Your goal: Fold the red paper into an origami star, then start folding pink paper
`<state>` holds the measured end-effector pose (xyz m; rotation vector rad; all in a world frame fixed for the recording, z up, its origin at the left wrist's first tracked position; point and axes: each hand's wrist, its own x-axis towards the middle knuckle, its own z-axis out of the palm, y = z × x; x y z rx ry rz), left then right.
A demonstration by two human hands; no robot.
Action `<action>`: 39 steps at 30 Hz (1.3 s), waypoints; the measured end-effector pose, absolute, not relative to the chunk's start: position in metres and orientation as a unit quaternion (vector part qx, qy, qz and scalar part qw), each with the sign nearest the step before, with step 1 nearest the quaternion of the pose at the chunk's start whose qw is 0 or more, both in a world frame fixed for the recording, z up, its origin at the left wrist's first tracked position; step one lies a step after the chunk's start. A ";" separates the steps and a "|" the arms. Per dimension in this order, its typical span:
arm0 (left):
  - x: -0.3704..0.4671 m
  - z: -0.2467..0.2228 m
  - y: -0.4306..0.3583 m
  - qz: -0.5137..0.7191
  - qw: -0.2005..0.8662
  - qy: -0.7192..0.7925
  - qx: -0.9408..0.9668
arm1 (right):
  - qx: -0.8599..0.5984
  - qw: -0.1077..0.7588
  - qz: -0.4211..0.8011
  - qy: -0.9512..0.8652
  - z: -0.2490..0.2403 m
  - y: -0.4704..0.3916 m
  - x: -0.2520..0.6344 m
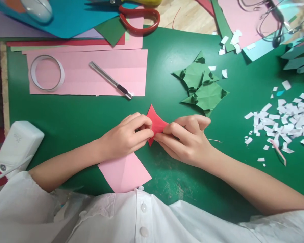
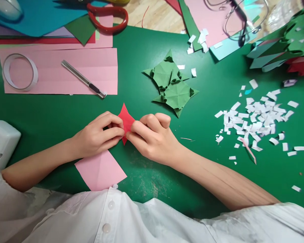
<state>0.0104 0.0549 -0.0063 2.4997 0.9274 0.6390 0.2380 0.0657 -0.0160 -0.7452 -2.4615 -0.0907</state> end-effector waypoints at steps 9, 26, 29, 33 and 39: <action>0.013 -0.006 0.049 0.230 0.168 0.336 0.898 | -0.298 0.264 -0.009 -0.917 -0.016 0.059 0.236; 0.020 -0.007 0.042 0.259 0.119 0.361 0.888 | -0.375 0.267 0.059 -0.886 -0.013 0.047 0.227; 0.020 -0.006 0.044 0.253 0.115 0.353 0.893 | -0.376 0.269 0.071 -0.884 -0.013 0.047 0.227; 0.019 -0.006 0.046 0.238 0.127 0.356 0.895 | -0.368 0.272 0.088 -0.885 -0.013 0.048 0.228; 0.014 -0.007 0.048 0.222 0.149 0.345 0.900 | -0.361 0.262 0.119 -0.887 -0.014 0.051 0.230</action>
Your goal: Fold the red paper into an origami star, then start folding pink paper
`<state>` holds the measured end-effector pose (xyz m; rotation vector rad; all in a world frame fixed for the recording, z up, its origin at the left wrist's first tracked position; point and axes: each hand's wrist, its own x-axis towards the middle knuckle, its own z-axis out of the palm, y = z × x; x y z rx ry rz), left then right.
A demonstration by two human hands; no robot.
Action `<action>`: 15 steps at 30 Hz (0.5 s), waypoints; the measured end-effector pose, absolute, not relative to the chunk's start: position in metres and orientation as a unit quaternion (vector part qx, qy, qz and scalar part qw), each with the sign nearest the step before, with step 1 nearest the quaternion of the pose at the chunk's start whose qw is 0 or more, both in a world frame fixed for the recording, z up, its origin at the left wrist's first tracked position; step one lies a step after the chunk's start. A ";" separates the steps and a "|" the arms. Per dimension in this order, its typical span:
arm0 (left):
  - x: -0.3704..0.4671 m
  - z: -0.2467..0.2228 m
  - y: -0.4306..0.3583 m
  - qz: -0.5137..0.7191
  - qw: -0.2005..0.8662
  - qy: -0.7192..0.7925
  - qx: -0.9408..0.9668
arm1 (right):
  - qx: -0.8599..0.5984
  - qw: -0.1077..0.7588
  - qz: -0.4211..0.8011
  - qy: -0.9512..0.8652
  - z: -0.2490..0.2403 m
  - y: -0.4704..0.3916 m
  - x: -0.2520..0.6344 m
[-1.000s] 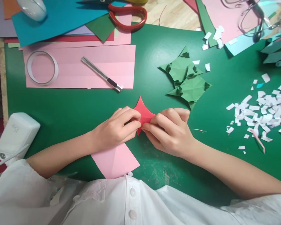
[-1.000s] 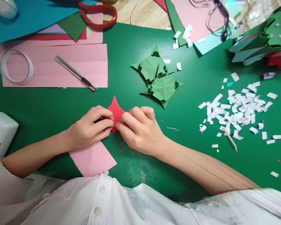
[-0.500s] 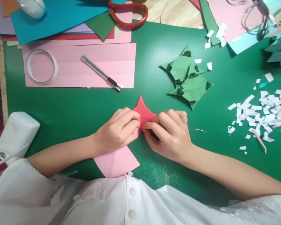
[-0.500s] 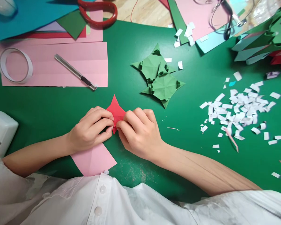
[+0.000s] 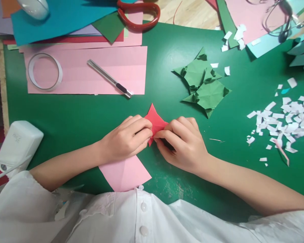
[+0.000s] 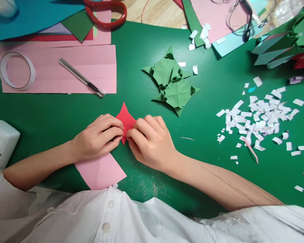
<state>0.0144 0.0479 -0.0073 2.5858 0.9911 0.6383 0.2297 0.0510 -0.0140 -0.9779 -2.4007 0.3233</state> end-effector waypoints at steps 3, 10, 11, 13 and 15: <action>0.013 -0.007 0.049 0.209 0.132 0.331 0.911 | -0.358 0.266 0.124 -0.887 -0.014 0.052 0.230; 0.017 -0.004 0.046 0.207 0.119 0.330 0.913 | -0.359 0.269 0.129 -0.884 -0.013 0.051 0.230; 0.018 -0.004 0.045 0.210 0.122 0.338 0.909 | -0.361 0.268 0.131 -0.884 -0.013 0.051 0.230; 0.020 -0.004 0.043 0.218 0.128 0.360 0.898 | -0.364 0.264 0.137 -0.882 -0.013 0.051 0.230; 0.022 -0.005 0.041 0.227 0.136 0.381 0.886 | -0.368 0.263 0.146 -0.880 -0.013 0.051 0.230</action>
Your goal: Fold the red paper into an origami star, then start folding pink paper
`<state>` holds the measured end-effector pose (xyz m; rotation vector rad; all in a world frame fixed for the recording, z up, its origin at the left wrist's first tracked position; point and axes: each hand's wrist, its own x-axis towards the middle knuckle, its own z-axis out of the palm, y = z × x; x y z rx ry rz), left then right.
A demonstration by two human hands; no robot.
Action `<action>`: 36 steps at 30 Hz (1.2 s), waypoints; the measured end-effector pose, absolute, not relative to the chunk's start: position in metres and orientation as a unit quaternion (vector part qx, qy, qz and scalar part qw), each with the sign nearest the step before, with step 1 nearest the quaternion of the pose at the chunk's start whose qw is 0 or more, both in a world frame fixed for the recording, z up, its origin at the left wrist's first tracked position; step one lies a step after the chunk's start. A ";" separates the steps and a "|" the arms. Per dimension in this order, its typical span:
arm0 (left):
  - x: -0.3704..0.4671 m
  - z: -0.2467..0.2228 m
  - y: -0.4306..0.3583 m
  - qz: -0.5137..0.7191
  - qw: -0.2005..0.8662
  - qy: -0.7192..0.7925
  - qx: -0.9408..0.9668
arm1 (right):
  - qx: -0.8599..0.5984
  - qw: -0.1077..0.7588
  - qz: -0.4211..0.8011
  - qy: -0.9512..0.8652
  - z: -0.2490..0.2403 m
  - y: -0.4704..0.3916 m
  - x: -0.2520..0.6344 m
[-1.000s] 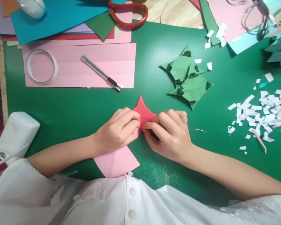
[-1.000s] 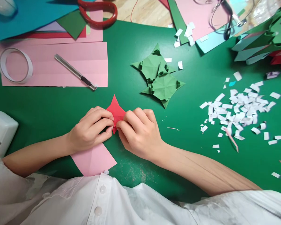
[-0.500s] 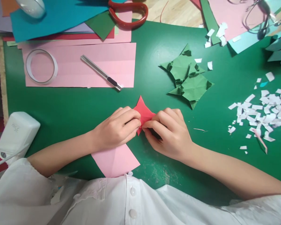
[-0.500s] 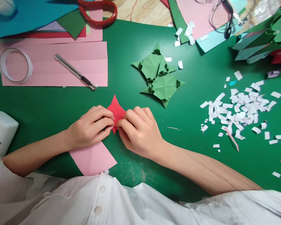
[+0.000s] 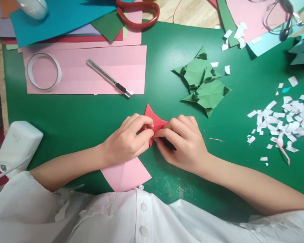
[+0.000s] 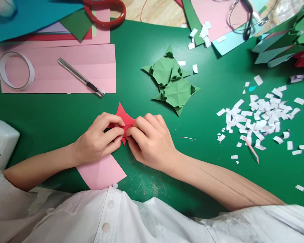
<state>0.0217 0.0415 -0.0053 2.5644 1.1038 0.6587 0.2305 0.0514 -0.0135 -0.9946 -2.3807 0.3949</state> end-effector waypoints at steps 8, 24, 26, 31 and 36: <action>0.018 -0.006 0.045 0.215 0.172 0.389 0.879 | -0.383 0.256 0.177 -0.870 -0.012 0.053 0.231; 0.017 -0.004 0.041 0.133 0.134 0.459 0.868 | -0.446 0.179 0.149 -0.864 -0.011 0.051 0.233; 0.016 -0.005 0.041 0.137 0.139 0.453 0.870 | -0.437 0.193 0.168 -0.862 -0.011 0.054 0.234; 0.015 -0.007 0.040 0.140 0.111 0.433 0.884 | -0.417 0.222 0.202 -0.858 -0.011 0.059 0.237; 0.019 -0.008 0.037 0.141 0.037 0.438 0.887 | -0.415 0.239 0.211 -0.852 -0.010 0.059 0.238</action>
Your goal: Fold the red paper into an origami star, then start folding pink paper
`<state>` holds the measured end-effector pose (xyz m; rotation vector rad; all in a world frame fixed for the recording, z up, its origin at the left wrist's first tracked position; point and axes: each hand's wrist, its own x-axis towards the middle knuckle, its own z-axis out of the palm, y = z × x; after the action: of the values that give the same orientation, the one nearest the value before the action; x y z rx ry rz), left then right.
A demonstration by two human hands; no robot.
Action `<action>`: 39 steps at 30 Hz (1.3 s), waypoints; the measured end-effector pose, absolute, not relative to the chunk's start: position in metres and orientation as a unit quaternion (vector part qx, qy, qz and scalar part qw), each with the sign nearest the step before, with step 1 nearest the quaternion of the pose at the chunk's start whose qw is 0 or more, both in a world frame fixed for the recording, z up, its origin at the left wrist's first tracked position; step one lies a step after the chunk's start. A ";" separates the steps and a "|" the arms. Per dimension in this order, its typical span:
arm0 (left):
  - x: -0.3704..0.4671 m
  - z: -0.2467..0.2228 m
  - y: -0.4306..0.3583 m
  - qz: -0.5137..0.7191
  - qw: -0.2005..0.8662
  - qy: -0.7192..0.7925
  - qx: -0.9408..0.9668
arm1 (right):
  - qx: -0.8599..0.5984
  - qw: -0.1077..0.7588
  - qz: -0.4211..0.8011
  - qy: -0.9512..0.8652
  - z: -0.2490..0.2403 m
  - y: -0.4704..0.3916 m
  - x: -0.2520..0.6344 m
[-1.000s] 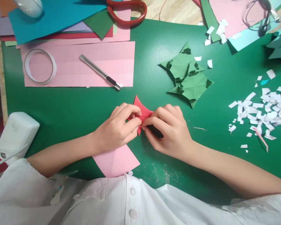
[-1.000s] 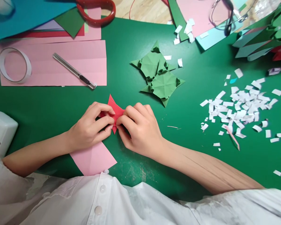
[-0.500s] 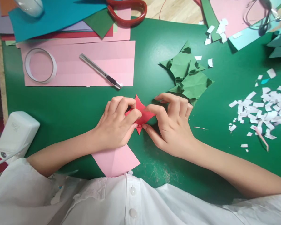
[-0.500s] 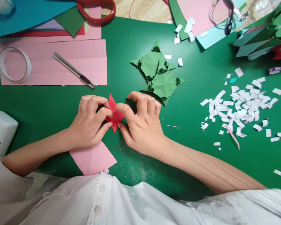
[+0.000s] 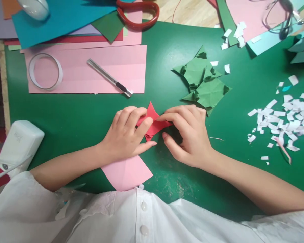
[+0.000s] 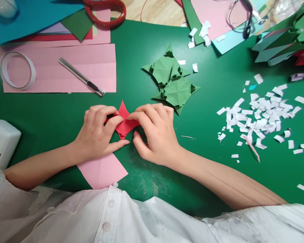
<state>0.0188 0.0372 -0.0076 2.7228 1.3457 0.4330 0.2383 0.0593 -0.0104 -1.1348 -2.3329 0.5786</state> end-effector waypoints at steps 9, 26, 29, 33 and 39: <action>0.007 -0.009 0.055 0.180 0.093 0.367 0.908 | -0.368 0.273 0.230 -0.859 -0.011 0.076 0.245; 0.003 -0.010 0.068 0.266 0.001 0.278 0.923 | -0.301 0.316 0.075 -0.897 -0.019 0.075 0.245; 0.004 -0.009 0.068 0.270 -0.046 0.283 0.919 | -0.280 0.314 0.040 -0.906 -0.017 0.076 0.246; 0.006 -0.006 0.069 0.276 -0.077 0.276 0.918 | -0.215 0.315 -0.004 -0.924 -0.013 0.078 0.245; 0.007 -0.005 0.066 0.273 -0.106 0.267 0.918 | -0.182 0.299 -0.018 -0.937 -0.008 0.080 0.243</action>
<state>0.0071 0.0660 -0.0048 3.0973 0.9002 0.9206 0.2431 0.0798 -0.0084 -0.4837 -2.4881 -0.0478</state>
